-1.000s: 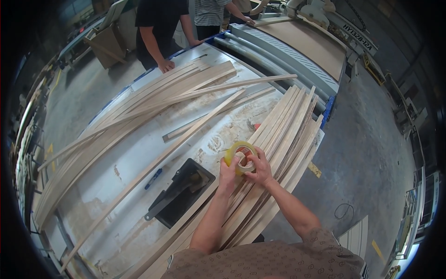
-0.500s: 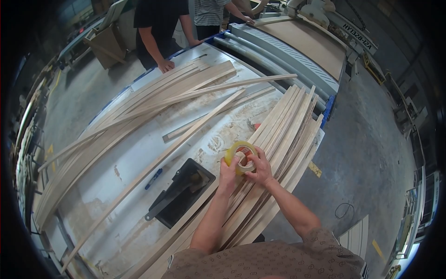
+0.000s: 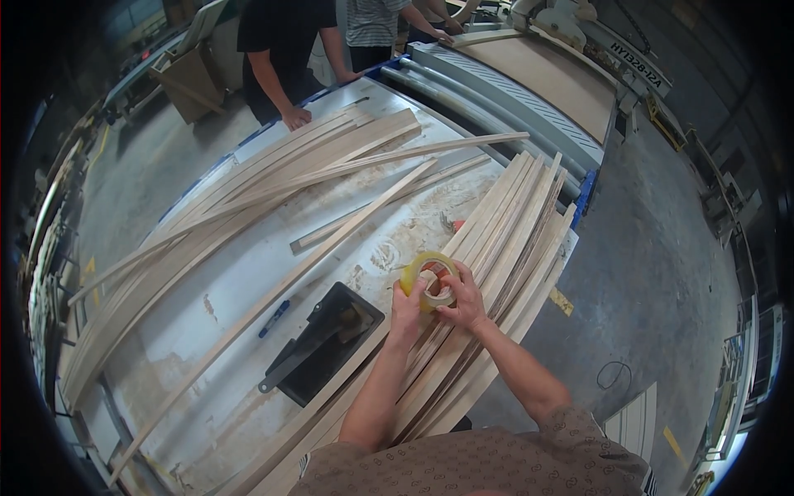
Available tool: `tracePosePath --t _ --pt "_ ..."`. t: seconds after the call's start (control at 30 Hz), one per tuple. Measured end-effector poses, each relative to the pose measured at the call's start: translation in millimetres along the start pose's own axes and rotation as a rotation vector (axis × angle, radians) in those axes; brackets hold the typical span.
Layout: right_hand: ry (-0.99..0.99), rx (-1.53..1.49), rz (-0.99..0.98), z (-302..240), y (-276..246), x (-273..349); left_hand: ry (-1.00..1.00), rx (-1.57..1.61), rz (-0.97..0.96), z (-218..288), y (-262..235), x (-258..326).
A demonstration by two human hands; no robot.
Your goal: Sorting and organizing thin wooden strips on a workbench in a furniture manufacturing factory.
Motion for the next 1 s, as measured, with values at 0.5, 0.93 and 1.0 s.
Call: tracePosePath --t 0.5,0.93,1.0 --pt "0.016 0.001 -0.022 1.2 0.0 0.7 -0.003 0.039 -0.017 -2.6 0.1 -2.1" --pt "-0.001 0.002 -0.008 2.7 1.0 1.1 0.003 0.024 0.0 0.4 2.2 1.2" --pt "-0.007 -0.001 -0.002 3.4 0.2 1.1 0.006 0.014 0.0 2.0 3.8 2.2"
Point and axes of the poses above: each hand's wrist, its own x-axis away from the middle knuckle, its own y-axis out of the palm, z = x × y, the point moved 3 cm from there along -x, towards the middle knuckle, and after that the axes turned 8 degrees about x, right-handed, at the moved point
